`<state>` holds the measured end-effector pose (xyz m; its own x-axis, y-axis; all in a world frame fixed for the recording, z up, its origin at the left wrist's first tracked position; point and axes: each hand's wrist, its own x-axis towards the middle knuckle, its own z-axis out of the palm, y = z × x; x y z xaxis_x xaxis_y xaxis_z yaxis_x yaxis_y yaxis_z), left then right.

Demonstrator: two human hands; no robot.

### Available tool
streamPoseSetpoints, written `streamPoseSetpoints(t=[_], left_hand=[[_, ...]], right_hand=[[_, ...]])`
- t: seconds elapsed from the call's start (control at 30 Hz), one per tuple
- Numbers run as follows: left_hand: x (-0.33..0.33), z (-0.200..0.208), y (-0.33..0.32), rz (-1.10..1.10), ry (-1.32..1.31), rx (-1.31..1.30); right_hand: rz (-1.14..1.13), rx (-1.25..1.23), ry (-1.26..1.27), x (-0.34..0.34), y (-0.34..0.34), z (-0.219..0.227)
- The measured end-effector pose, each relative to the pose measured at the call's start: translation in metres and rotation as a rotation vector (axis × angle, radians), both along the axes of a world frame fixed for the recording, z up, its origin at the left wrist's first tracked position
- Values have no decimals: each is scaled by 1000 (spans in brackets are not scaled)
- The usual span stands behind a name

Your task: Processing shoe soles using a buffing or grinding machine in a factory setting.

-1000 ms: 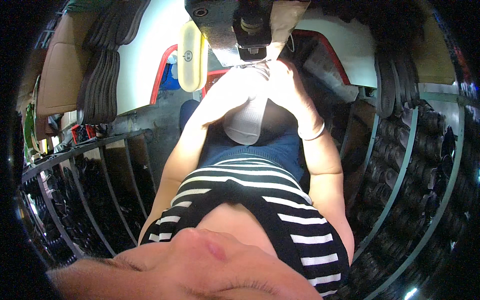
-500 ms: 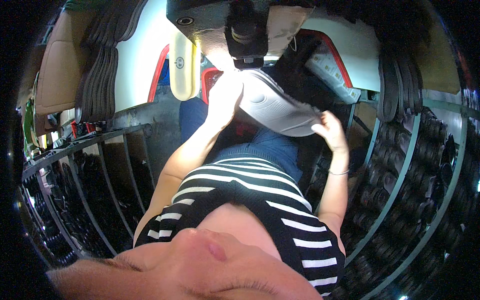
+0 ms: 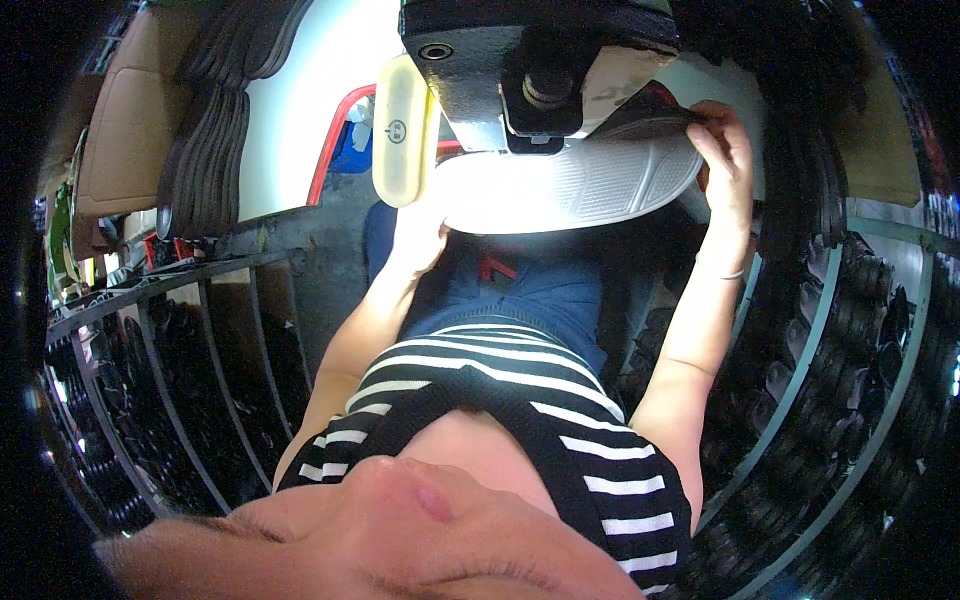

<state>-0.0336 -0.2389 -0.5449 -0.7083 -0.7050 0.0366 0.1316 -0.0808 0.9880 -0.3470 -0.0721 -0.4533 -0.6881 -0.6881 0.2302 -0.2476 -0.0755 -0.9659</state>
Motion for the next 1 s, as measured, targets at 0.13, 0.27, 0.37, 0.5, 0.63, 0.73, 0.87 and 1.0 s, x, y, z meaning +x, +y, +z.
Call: streamPoseSetpoints(t=[0.13, 0.27, 0.37, 0.5, 0.63, 0.73, 0.87, 1.0], left_hand=[[31, 5, -32, -48, -149, -490], [50, 4, -50, -41, 268, 420], [67, -1, -66, -60, 120, 390], [94, -9, -75, -126, 45, 417], [120, -22, -66, -297, -279, 462], [120, -31, -41, -425, -354, 484], [114, -36, -15, -268, -337, 353], [92, 2, -17, -78, -257, 9]], right_hand=[[82, 91, 233, 25, -1, 4], [64, 176, 147, 73, -12, 3], [104, 200, 149, 96, -17, 2], [174, 291, 219, 111, -31, 1], [219, 490, 384, 119, -49, 17], [371, 514, 784, 116, -56, 11], [283, 468, 621, 110, -56, 21], [165, 503, 132, 68, -22, 8]])
